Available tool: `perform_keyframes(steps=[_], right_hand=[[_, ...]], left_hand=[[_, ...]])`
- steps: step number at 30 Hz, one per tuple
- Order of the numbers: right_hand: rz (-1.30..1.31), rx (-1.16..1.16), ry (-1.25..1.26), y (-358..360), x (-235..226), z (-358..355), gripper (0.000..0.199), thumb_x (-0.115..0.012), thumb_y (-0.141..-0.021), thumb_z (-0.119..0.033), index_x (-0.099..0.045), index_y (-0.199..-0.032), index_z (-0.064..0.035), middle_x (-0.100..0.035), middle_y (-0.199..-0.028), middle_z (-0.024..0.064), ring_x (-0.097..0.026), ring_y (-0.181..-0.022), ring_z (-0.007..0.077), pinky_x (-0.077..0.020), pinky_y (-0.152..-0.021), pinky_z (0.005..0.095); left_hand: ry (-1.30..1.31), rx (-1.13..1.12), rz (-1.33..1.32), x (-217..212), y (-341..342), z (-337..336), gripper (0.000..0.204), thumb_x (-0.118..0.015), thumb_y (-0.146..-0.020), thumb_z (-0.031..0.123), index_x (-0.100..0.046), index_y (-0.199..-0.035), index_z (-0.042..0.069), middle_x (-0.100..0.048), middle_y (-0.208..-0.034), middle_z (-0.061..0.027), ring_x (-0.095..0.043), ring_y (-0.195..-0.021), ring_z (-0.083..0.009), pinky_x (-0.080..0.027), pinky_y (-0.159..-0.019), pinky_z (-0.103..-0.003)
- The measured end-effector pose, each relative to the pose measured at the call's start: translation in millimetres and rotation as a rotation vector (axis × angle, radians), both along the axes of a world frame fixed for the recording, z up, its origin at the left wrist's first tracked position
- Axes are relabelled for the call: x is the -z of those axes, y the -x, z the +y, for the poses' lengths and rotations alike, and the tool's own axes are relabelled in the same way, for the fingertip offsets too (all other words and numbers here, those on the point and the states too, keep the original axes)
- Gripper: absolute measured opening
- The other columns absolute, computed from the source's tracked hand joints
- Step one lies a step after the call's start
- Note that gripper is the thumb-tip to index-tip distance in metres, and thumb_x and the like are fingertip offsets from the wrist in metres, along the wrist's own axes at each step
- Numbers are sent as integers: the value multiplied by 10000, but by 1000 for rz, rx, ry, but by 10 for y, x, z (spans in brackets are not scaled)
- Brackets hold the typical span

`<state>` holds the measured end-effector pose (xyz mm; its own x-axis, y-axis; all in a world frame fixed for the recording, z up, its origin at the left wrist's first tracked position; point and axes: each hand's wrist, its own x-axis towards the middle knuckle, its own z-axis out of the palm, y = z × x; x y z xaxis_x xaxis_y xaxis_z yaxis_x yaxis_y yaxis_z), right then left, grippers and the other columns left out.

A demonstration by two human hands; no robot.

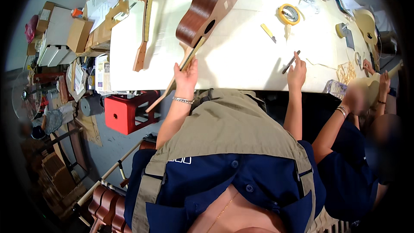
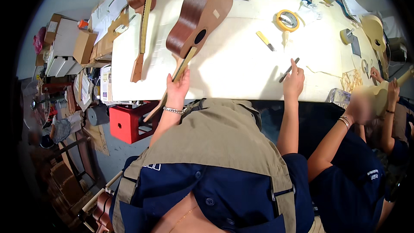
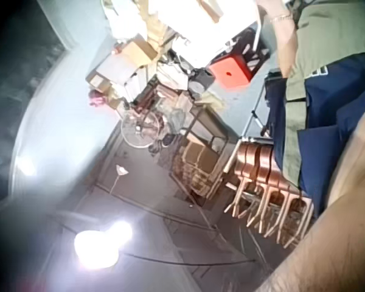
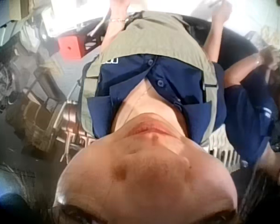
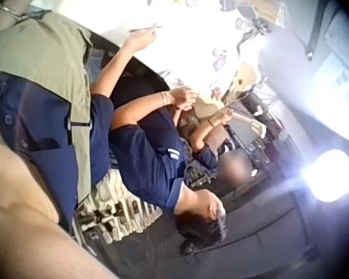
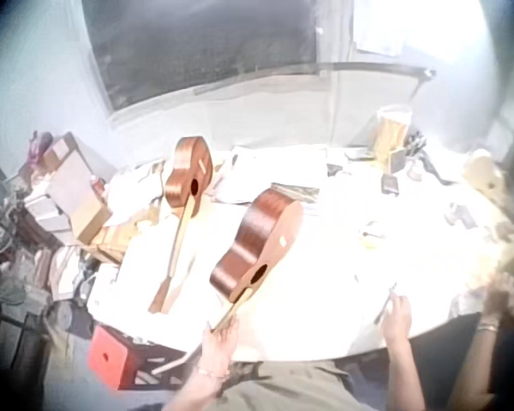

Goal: The person repeatedly picks up unfinished guitar bodies from a rack, scrapes the edges with a small tool, and marks the sides with a pen. The person then returns the guitar to the rack and repeats the process with another unit.

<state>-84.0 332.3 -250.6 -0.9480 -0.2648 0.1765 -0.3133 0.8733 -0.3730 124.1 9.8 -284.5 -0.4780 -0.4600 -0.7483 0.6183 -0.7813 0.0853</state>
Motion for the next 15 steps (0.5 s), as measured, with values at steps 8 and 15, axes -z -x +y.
perform_keyframes(steps=[8,15], right_hand=[[-606,-570,828,-170,-336,-1064,1052,-821,-583,-244,-179,-1413,-164,-254,-1429,116,-233,-1324,266,-235,-1056,451],[-879,-1057,929,-709,-689,-1765,1169,-849,-513,-256,-130,-1429,-155,-340,-1381,101,-273,-1302,265,-211,-1069,417]], left_hand=[[114,171,-217,-3,-1403,-324,456,-318,-906,280,-450,-1098,-112,-536,-1101,-238,-521,-1049,-358,-420,-957,-470],[84,344,-220,269,-2365,-326,365,-444,-890,392,-542,-1077,94,-595,-1024,-68,-543,-974,-261,-490,-850,-388]])
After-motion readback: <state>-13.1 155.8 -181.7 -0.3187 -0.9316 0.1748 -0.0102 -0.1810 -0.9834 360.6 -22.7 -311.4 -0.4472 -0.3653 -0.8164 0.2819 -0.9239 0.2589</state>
